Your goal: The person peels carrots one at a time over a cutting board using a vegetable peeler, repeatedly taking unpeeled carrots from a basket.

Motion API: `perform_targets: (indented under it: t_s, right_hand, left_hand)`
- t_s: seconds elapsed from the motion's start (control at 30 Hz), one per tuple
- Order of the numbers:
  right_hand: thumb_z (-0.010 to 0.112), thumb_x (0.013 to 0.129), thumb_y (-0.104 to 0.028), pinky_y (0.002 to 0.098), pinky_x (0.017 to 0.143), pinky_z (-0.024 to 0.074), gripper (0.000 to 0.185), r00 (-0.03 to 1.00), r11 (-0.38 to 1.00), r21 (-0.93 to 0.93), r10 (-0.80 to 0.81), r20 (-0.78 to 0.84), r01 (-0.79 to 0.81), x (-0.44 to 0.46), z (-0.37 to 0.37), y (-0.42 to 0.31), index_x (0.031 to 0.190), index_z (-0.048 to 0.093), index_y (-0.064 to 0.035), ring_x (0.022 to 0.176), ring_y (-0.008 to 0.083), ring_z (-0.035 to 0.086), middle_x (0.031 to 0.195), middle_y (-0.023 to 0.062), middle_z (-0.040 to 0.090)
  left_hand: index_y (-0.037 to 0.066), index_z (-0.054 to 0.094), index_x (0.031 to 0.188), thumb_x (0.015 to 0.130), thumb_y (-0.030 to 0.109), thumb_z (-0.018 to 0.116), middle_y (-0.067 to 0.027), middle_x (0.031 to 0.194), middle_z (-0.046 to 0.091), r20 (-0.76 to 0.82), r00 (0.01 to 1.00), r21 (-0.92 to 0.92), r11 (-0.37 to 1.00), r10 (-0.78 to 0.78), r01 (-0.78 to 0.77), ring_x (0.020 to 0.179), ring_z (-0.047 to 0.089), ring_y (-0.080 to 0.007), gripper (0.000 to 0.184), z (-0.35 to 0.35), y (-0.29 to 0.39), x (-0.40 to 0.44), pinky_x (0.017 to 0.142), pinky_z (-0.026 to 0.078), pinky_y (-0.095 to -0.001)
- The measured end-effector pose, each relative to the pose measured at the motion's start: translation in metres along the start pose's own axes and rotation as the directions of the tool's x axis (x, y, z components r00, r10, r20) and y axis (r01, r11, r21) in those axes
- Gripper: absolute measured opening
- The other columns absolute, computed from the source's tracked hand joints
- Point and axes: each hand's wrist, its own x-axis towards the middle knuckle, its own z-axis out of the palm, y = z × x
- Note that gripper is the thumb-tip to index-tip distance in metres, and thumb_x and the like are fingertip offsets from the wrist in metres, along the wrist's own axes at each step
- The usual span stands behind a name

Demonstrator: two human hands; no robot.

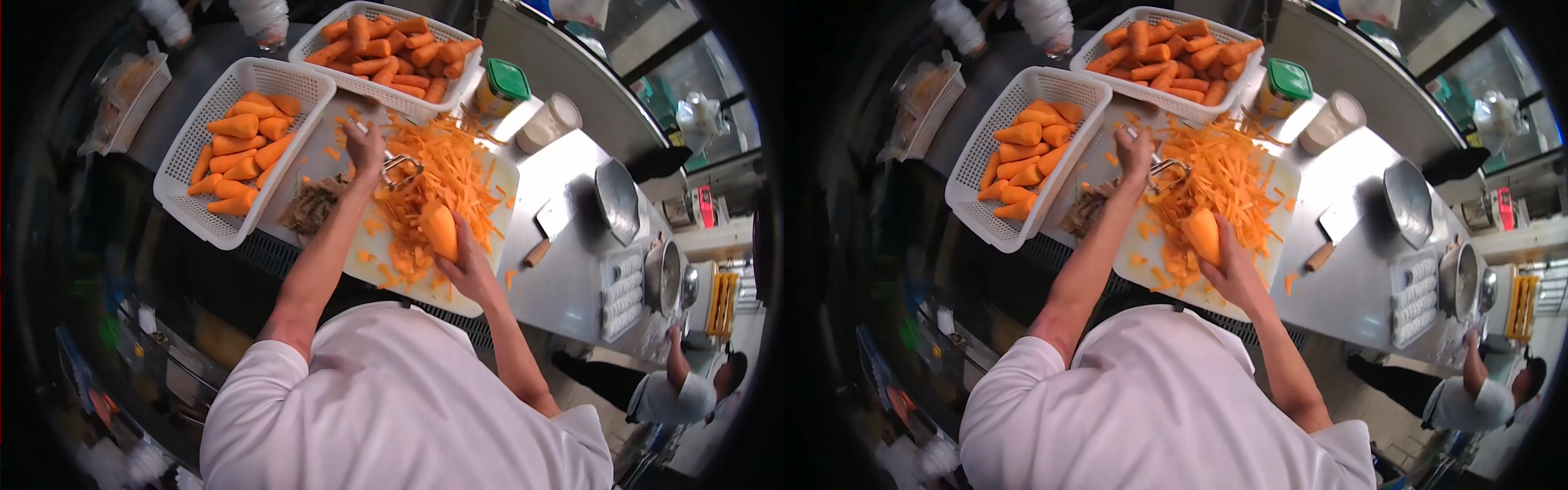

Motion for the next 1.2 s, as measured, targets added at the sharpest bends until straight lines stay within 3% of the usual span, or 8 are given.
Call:
perform_targets:
  t_s: [0.17,0.3,0.4,0.57,0.7,0.93,1.1,1.2]
  right_hand:
    - [0.068,0.09,-0.011,0.0208,0.053,0.0431,0.071,0.981,0.865,0.464,0.142,0.135,-0.189,0.068,0.006,-0.037,0.149,0.029,-0.0069,0.062,0.0064,0.052,0.094,0.0025,0.06]
    - [0.066,0.093,-0.011,0.026,0.072,0.0546,0.075,0.963,0.794,0.605,-0.202,0.18,0.054,0.164,0.06,-0.072,0.153,0.022,-0.0067,0.087,0.0136,0.065,0.115,0.0122,0.06]
    - [0.062,0.094,-0.006,0.0301,0.084,0.057,0.073,0.924,0.603,0.764,-0.112,0.365,-0.229,0.192,0.068,-0.098,0.154,0.022,-0.0075,0.104,0.0194,0.066,0.13,0.0183,0.056]
    - [0.065,0.086,-0.011,0.0336,0.082,0.0566,0.053,0.979,0.951,0.251,-0.198,0.042,0.182,0.277,0.054,-0.044,0.137,0.051,-0.0043,0.095,0.0213,0.07,0.125,0.0166,0.063]
    - [0.073,0.082,-0.04,0.0341,0.072,0.0584,0.051,0.938,0.965,-0.262,-0.104,-0.33,0.015,0.407,0.043,0.036,0.107,0.069,0.0039,0.09,0.0248,0.072,0.091,0.0169,0.074]
    - [0.082,0.065,-0.056,0.0367,0.078,0.0585,0.105,0.923,0.828,-0.408,0.348,-0.165,-0.385,0.475,0.081,0.048,0.133,0.034,0.0079,0.103,0.0264,0.069,0.116,0.0228,0.065]
    - [0.09,0.061,-0.039,0.0378,0.081,0.0587,0.102,0.893,0.887,-0.118,0.432,-0.127,-0.446,0.47,0.059,0.05,0.131,0.03,0.0056,0.1,0.0307,0.069,0.114,0.0223,0.065]
    - [0.088,0.067,-0.023,0.0333,0.062,0.0611,0.074,0.929,0.777,0.594,0.346,-0.13,-0.206,0.445,0.012,0.044,0.121,0.043,0.0021,0.084,0.0216,0.068,0.1,0.015,0.065]
  left_hand:
    - [0.002,0.041,0.106,0.094,0.021,0.055,-0.0099,0.082,0.054,0.162,0.984,-0.022,0.997,-0.07,0.075,0.068,0.057,-0.0205,0.027,-0.058,-0.006,-0.02,0.059,0.047,-0.0358]
    - [0.004,0.042,0.108,0.099,0.028,0.051,-0.0109,0.085,0.057,0.336,0.942,-0.247,0.965,-0.003,0.091,0.069,0.061,-0.0213,0.027,-0.08,-0.065,-0.048,0.056,0.049,-0.0334]
    - [0.005,0.045,0.106,0.101,0.027,0.05,-0.0095,0.081,0.06,0.482,0.856,-0.237,0.913,-0.187,0.333,0.064,0.062,-0.0185,0.023,-0.112,-0.029,-0.053,0.054,0.052,-0.0311]
    - [0.006,0.047,0.102,0.099,0.019,0.052,-0.0161,0.089,0.067,0.536,0.761,-0.291,0.765,-0.366,0.574,0.066,0.067,-0.0183,0.014,-0.146,-0.02,-0.068,0.058,0.059,-0.03]
    - [0.004,0.05,0.096,0.093,0.006,0.056,-0.022,0.101,0.068,0.606,0.715,-0.273,0.754,-0.348,0.598,0.081,0.071,-0.0238,0.007,-0.165,-0.02,-0.081,0.07,0.062,-0.0334]
    - [0.001,0.057,0.088,0.086,-0.002,0.063,-0.0189,0.105,0.068,0.647,0.687,0.056,0.919,-0.331,0.391,0.078,0.069,-0.0188,0.008,-0.192,-0.022,-0.085,0.064,0.059,-0.028]
    - [0.002,0.063,0.1,0.08,0.012,0.077,-0.008,0.081,0.07,0.713,0.646,0.407,0.911,-0.271,-0.067,0.071,0.066,-0.0135,0.027,-0.194,-0.008,-0.085,0.063,0.051,-0.0325]
    - [0.003,0.062,0.101,0.08,0.015,0.077,-0.009,0.081,0.069,0.752,0.625,0.362,0.924,-0.211,-0.125,0.073,0.067,-0.0176,0.028,-0.189,-0.007,-0.087,0.067,0.051,-0.0328]
